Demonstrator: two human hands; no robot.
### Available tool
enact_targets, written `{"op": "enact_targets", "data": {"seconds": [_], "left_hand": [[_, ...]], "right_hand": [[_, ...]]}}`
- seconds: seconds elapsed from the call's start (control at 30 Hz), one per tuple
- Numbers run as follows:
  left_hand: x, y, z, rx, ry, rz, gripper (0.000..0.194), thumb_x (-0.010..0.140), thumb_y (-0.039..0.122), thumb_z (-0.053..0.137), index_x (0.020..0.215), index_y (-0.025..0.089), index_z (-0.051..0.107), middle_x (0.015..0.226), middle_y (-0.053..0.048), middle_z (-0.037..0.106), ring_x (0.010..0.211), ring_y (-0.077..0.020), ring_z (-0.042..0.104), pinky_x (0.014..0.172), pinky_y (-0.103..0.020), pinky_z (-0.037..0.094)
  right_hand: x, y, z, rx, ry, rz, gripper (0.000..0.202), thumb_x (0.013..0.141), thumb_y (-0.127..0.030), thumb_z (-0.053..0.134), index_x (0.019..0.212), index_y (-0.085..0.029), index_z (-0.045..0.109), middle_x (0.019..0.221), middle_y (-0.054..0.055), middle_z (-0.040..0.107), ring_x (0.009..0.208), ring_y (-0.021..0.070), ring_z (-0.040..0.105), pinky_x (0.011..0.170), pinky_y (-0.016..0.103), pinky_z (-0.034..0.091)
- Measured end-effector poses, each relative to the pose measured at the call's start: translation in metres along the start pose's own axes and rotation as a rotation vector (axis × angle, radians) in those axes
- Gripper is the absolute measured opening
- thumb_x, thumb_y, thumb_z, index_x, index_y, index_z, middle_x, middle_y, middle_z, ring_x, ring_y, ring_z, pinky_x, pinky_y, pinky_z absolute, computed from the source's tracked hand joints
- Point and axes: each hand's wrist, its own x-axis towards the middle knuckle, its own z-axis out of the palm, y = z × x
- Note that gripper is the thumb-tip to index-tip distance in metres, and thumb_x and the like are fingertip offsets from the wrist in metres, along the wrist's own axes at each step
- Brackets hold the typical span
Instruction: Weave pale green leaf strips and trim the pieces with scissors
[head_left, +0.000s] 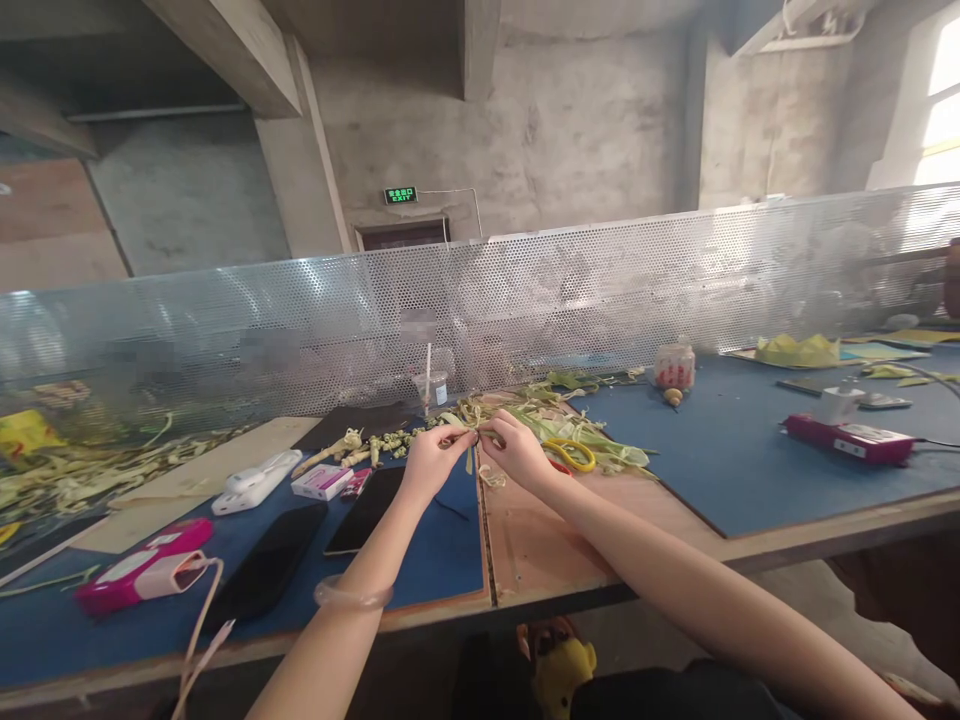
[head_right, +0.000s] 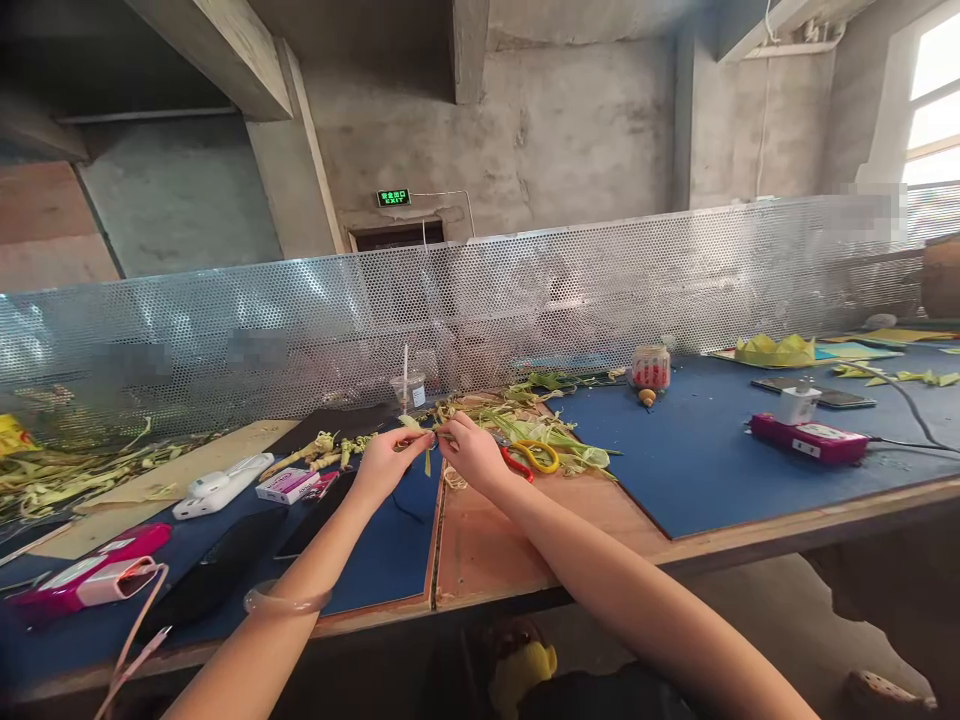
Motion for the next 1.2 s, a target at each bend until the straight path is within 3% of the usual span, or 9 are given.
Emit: {"op": "enact_targets", "data": {"seconds": [0.13, 0.43, 0.7, 1.2], "left_hand": [[-0.001, 0.003, 0.0, 0.011, 0.056, 0.021, 0.027, 0.063, 0.043, 0.063, 0.073, 0.019, 0.069, 0.075, -0.005, 0.067, 0.077, -0.0226, 0.057, 0.073, -0.029, 0.039], [0.003, -0.008, 0.001, -0.212, -0.058, -0.039, 0.03, 0.066, 0.04, 0.062, 0.084, 0.015, 0.064, 0.083, -0.007, 0.064, 0.08, -0.0192, 0.058, 0.075, -0.027, 0.041], [0.0, 0.002, -0.004, -0.215, -0.129, -0.043, 0.027, 0.064, 0.038, 0.065, 0.081, 0.017, 0.066, 0.084, -0.006, 0.065, 0.082, -0.0194, 0.057, 0.078, -0.028, 0.041], [0.0, 0.0, -0.009, -0.209, -0.244, -0.069, 0.024, 0.064, 0.035, 0.065, 0.082, 0.018, 0.069, 0.084, -0.005, 0.067, 0.083, -0.0192, 0.057, 0.081, -0.028, 0.038]], "right_hand": [[0.0, 0.001, 0.0, 0.002, 0.008, 0.037, 0.016, 0.078, -0.021, 0.047, 0.086, -0.02, 0.06, 0.078, 0.002, 0.052, 0.059, 0.009, 0.046, 0.058, 0.02, 0.038], [-0.001, -0.007, -0.006, 0.057, -0.024, -0.036, 0.013, 0.08, -0.022, 0.044, 0.085, -0.019, 0.056, 0.077, 0.001, 0.048, 0.062, 0.0097, 0.045, 0.059, 0.02, 0.036], [0.002, -0.004, -0.006, 0.166, -0.068, -0.033, 0.011, 0.077, -0.02, 0.048, 0.078, -0.018, 0.058, 0.071, 0.0, 0.047, 0.06, 0.0094, 0.042, 0.058, 0.021, 0.035], [0.004, -0.011, -0.021, 0.486, -0.299, 0.276, 0.023, 0.073, -0.037, 0.056, 0.068, -0.014, 0.059, 0.063, -0.003, 0.048, 0.058, 0.0081, 0.04, 0.054, 0.021, 0.032]]}}
